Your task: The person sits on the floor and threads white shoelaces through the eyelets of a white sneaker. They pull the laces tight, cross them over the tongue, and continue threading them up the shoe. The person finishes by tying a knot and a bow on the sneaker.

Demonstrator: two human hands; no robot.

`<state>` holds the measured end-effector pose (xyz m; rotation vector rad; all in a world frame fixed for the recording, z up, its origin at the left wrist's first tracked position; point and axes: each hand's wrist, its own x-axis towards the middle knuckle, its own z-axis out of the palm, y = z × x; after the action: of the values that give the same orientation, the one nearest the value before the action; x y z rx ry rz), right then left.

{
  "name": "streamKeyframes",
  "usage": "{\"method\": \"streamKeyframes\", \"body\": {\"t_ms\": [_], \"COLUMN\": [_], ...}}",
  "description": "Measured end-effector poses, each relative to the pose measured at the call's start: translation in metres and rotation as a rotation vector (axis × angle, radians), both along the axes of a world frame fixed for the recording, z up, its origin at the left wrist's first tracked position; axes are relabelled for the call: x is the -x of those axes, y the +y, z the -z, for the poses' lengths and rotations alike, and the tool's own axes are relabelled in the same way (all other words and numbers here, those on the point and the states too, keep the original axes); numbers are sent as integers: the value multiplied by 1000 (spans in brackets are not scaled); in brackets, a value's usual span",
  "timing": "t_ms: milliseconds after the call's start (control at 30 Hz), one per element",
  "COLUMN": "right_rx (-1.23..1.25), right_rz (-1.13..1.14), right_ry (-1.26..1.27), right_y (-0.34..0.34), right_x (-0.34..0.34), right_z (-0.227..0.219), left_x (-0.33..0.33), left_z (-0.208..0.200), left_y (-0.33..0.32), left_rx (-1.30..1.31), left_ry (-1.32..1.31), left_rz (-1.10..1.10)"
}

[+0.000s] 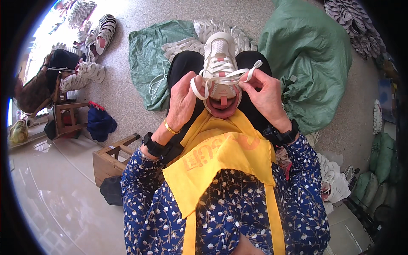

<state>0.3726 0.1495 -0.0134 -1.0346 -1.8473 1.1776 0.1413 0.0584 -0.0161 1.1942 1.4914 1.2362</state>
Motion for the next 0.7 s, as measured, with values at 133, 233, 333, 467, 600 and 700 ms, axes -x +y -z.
{"method": "streamKeyframes", "body": {"t_ms": [133,233,333,467,600,700], "right_rx": [-38,-54,54,-169,-420,-405], "right_rz": [-45,-33,42,71,-1,-82], "right_ry": [-159,-169,-92,-191,-175,-215], "right_y": [-2,-1,-1,-12,-18,-17], "right_x": [4,6,-1,-12,-6,-3], "right_z": [-8,-9,-6,-12,-13,-7], "left_x": [-3,-2,0,6,-2,-3], "left_z": [1,2,-1,4,-3,-4], "left_y": [-1,-2,-4,-6,-6,-5], "left_rx": [-34,-53,30,39,13,2], "left_ry": [34,64,-91,-100,-151,-132], "left_rz": [1,18,19,53,35,47]}}
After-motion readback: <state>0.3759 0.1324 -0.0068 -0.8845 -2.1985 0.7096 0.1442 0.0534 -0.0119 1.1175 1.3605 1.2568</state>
